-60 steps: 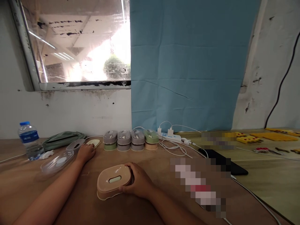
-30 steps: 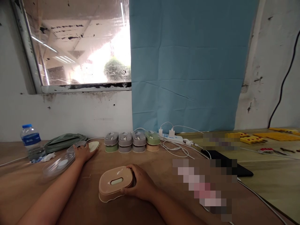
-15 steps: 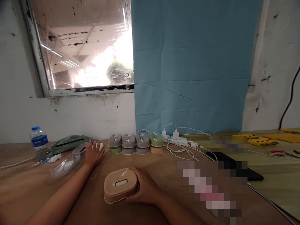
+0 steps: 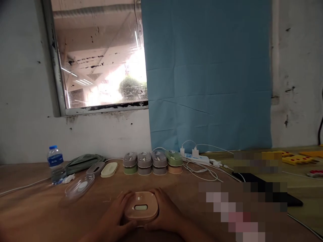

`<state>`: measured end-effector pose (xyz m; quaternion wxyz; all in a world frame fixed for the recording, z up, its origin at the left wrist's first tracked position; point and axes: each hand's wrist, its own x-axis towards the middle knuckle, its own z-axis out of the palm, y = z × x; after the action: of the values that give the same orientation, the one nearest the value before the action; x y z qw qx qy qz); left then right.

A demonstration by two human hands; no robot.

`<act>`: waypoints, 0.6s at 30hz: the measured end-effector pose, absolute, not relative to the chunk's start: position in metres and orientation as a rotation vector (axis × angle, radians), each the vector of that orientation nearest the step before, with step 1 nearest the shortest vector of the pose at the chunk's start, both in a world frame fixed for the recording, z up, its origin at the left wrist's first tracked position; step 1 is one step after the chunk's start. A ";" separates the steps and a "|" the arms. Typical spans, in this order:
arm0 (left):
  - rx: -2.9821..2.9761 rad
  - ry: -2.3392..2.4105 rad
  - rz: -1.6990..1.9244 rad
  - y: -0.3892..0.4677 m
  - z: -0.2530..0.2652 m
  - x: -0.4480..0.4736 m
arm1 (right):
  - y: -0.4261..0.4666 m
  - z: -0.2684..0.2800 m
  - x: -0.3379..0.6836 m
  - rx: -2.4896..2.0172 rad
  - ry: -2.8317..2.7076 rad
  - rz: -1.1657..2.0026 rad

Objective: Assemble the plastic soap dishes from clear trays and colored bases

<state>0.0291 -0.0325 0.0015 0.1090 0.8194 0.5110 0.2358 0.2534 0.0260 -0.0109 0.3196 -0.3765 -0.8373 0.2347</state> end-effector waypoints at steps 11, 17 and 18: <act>2.334 1.418 0.760 -0.031 0.015 0.029 | 0.012 0.000 0.253 -0.949 -2.185 0.782; 2.281 1.369 0.816 -0.033 0.017 0.027 | 0.015 0.000 0.254 -0.935 -2.179 0.904; 2.287 1.360 0.807 -0.033 0.017 0.026 | 0.015 -0.001 0.254 -0.934 -2.185 0.911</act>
<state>0.0262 -0.0327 0.0168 0.1793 0.8092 0.4812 0.2855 0.2542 0.0149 -0.0008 0.2941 -0.3506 -0.8207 0.3421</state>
